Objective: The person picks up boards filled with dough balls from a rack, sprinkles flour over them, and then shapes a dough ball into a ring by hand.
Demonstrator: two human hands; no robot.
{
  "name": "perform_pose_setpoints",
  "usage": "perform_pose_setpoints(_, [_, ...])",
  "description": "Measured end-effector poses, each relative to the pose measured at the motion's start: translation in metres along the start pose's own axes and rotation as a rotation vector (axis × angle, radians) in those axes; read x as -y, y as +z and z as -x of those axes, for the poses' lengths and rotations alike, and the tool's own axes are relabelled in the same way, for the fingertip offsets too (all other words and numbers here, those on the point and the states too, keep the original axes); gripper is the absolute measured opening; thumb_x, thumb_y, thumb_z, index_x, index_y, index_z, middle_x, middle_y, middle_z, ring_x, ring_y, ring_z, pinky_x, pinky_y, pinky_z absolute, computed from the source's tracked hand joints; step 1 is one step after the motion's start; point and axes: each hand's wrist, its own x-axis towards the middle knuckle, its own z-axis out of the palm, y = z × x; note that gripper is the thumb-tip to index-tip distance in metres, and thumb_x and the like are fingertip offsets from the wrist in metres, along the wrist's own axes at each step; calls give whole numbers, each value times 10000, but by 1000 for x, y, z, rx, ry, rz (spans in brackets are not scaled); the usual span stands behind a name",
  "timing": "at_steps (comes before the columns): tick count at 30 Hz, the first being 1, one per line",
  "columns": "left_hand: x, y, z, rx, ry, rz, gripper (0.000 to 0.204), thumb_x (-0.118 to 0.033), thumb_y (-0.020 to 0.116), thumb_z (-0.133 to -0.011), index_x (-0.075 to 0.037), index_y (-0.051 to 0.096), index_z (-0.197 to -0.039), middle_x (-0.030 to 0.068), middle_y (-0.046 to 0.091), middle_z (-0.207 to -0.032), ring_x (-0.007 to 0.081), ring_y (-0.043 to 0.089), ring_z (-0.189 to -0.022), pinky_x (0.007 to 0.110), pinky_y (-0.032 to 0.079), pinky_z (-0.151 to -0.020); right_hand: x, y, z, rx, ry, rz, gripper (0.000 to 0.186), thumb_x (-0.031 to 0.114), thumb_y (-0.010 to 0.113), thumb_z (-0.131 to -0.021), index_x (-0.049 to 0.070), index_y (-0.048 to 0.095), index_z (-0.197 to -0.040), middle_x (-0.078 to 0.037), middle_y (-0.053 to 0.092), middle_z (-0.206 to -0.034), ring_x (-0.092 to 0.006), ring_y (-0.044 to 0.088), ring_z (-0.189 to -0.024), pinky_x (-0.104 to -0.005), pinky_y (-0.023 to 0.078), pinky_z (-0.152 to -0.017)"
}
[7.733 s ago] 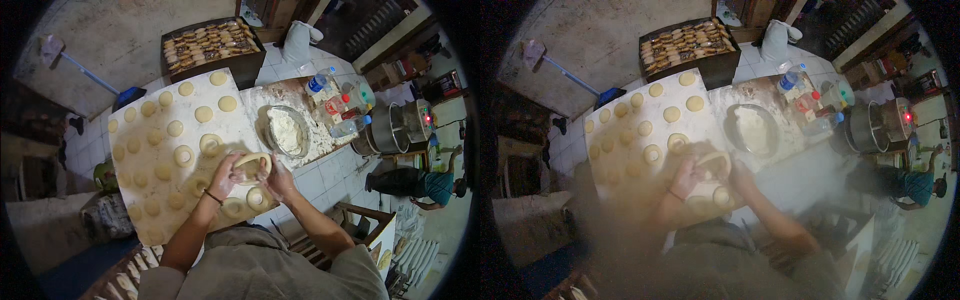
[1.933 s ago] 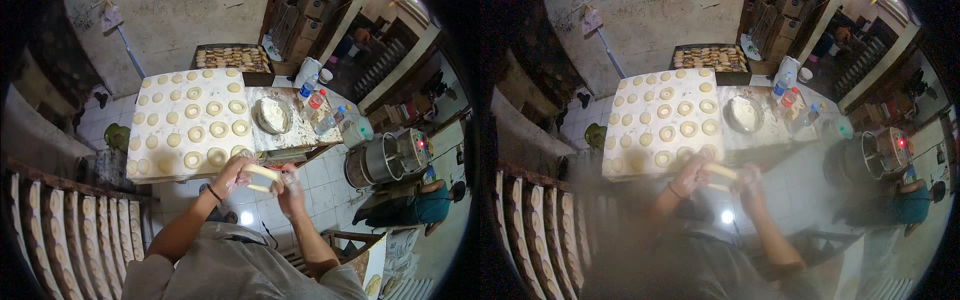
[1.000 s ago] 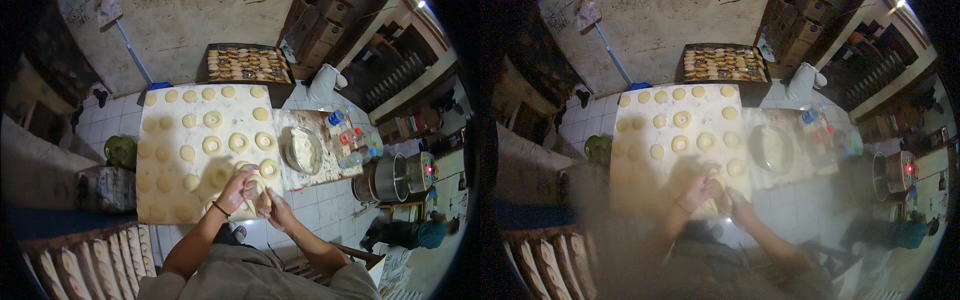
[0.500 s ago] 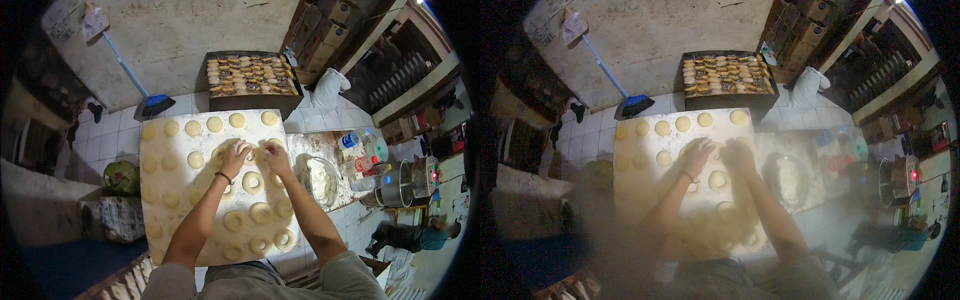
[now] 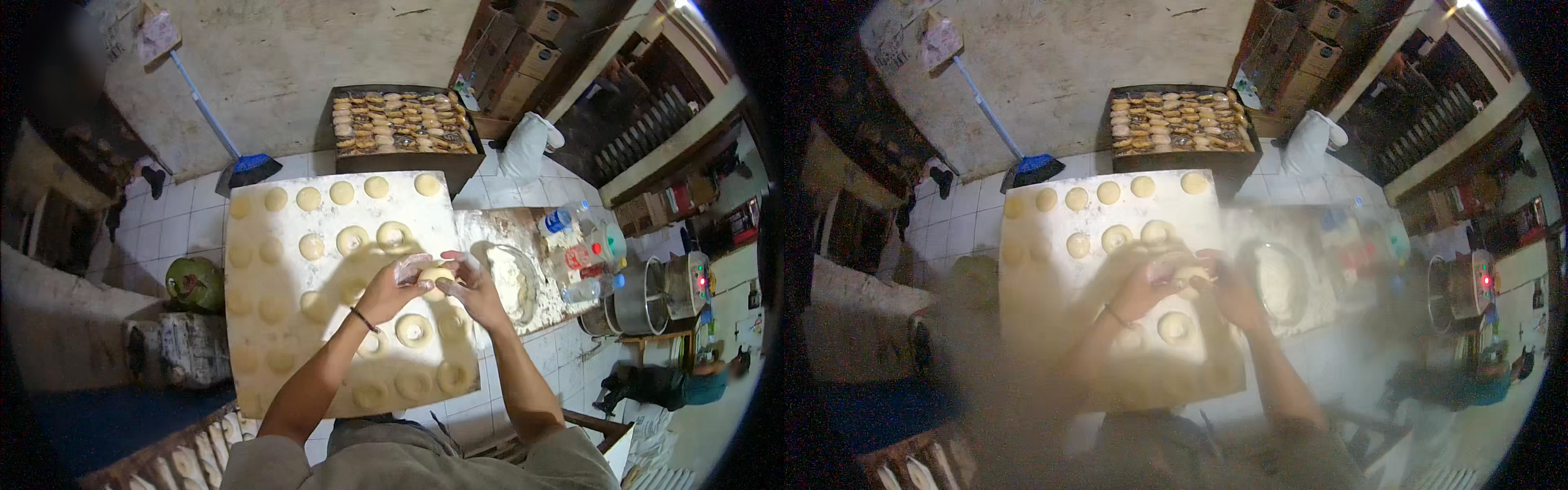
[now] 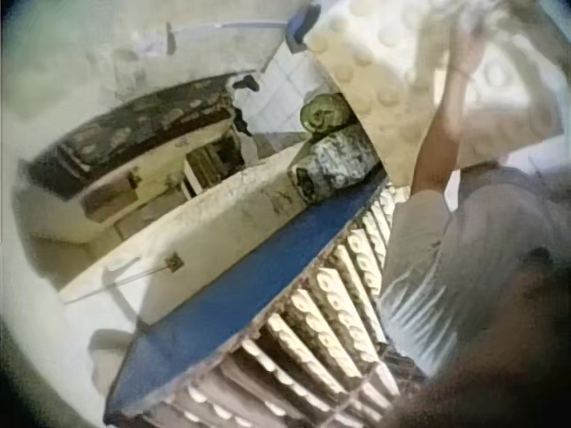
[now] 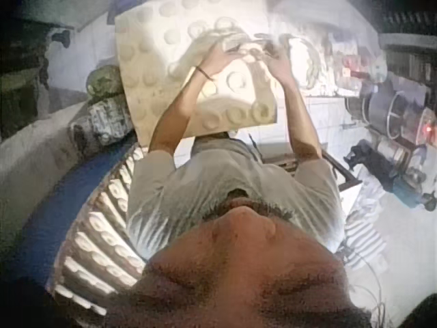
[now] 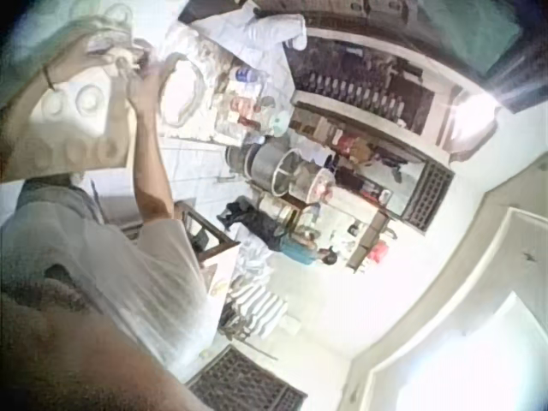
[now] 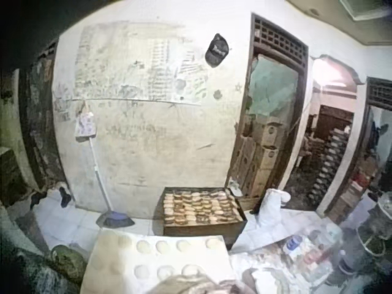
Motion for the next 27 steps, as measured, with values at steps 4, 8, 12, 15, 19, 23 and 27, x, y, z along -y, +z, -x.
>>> perform_pose_setpoints(4, [-6, 67, 67, -128, -79, 283, 436, -30, 693, -879, 4, 529, -1281, 66, 636, -1139, 122, 603, -1036, 265, 499, -888, -4, -2, 102, -79, 188, -36, 260, 221, 697, -921, 18, 695, -1084, 7, 688, -939, -68, 594, -821, -250, 494, -725])
perform_pose_setpoints(8, [-19, 119, 127, -53, -75, 113, 435, -23, 698, -853, 10, 534, -1254, 85, 642, -1155, 132, 616, -1037, 285, 511, -901, 2, -5, 190, -50, 255, -152, 226, 167, 705, -901, -5, 697, -1047, -21, 689, -925, -73, 600, -814, -247, 485, -715])
perform_pose_setpoints(12, [13, 166, 180, -27, 8, -101, 535, -55, 728, -777, 20, 498, -1254, 157, 680, -1075, 173, 675, -959, 299, 544, -825, -31, 3, 260, -112, 21, -54, 167, 33, 658, -857, -19, 659, -1015, -66, 676, -918, -92, 594, -794, -262, 488, -697])
perform_pose_setpoints(15, [13, 210, 213, -148, 21, -173, 545, -61, 722, -780, 7, 475, -1262, 163, 688, -1017, 192, 689, -916, 307, 545, -793, -73, 1, 289, -177, 70, 110, 187, 14, 645, -856, -4, 596, -1035, -58, 661, -917, -90, 593, -805, -260, 491, -693])
perform_pose_setpoints(19, [25, 232, 231, -113, 23, -71, 476, -15, 665, -823, 3, 471, -1257, 122, 661, -1056, 192, 654, -957, 309, 516, -842, -55, -9, 328, -229, 43, -414, 295, -19, 626, -816, 52, 528, -1086, -51, 636, -941, -122, 617, -821, -259, 497, -735])
perform_pose_setpoints(23, [11, 246, 239, 40, -152, 726, 374, -36, 566, -897, -5, 488, -1261, 96, 614, -1115, 148, 598, -1019, 286, 486, -856, -68, -8, 370, -191, 180, -461, 445, 127, 649, -784, 15, 532, -1199, -97, 584, -1082, -163, 550, -1031, -303, 457, -881])
perform_pose_setpoints(27, [4, 253, 253, 148, -293, 543, 387, -78, 476, -908, -15, 499, -1289, 65, 590, -1005, 115, 555, -868, 263, 441, -799, -50, -22, 382, -187, 96, -859, 475, 49, 670, -806, 35, 476, -1240, -105, 592, -1106, -165, 586, -1001, -299, 497, -841])
